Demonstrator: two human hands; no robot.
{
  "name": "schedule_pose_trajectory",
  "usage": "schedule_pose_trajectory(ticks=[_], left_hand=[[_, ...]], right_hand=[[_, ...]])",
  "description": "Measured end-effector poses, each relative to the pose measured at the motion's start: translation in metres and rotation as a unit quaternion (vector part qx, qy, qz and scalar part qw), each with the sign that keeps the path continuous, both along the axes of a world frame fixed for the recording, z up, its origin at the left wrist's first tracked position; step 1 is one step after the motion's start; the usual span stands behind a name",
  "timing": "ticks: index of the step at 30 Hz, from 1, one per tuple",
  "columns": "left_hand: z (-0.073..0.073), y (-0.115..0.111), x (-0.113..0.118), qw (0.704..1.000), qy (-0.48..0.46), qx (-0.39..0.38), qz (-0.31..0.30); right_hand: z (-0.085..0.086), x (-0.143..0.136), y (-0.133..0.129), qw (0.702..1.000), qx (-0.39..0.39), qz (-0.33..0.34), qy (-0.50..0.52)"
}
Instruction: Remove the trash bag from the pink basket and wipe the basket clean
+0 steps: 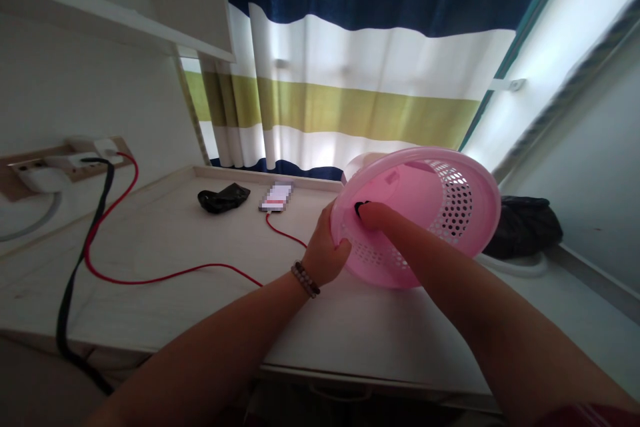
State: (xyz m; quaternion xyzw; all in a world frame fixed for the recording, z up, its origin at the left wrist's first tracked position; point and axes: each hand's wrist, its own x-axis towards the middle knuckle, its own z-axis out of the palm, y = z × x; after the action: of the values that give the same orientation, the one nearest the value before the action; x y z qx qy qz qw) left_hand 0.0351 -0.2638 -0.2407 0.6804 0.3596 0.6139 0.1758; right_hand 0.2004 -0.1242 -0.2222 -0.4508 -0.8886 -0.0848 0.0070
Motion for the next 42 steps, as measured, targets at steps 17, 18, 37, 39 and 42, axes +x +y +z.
schedule_pose_trajectory(ticks=[17, 18, 37, 39, 42], left_hand=[[0.000, -0.001, 0.001, 1.000, 0.008, 0.002, 0.016], [0.000, -0.001, 0.002, 1.000, 0.007, 0.002, 0.014], [0.003, 0.001, 0.001, 0.999, 0.030, 0.002, 0.034], [0.005, 0.000, 0.001, 0.998, 0.033, 0.007, 0.048], [0.007, -0.001, 0.002, 0.997, 0.040, 0.010, 0.069]], right_hand=[[0.003, 0.022, -0.063, 0.985, -0.074, 0.019, -0.154], [0.002, 0.025, -0.062, 0.986, -0.073, 0.021, -0.151], [-0.008, 0.004, 0.020, 0.996, -0.065, -0.055, -0.015], [-0.010, 0.002, 0.018, 0.997, -0.053, -0.048, -0.009], [-0.013, -0.002, 0.016, 0.998, -0.044, -0.037, -0.011]])
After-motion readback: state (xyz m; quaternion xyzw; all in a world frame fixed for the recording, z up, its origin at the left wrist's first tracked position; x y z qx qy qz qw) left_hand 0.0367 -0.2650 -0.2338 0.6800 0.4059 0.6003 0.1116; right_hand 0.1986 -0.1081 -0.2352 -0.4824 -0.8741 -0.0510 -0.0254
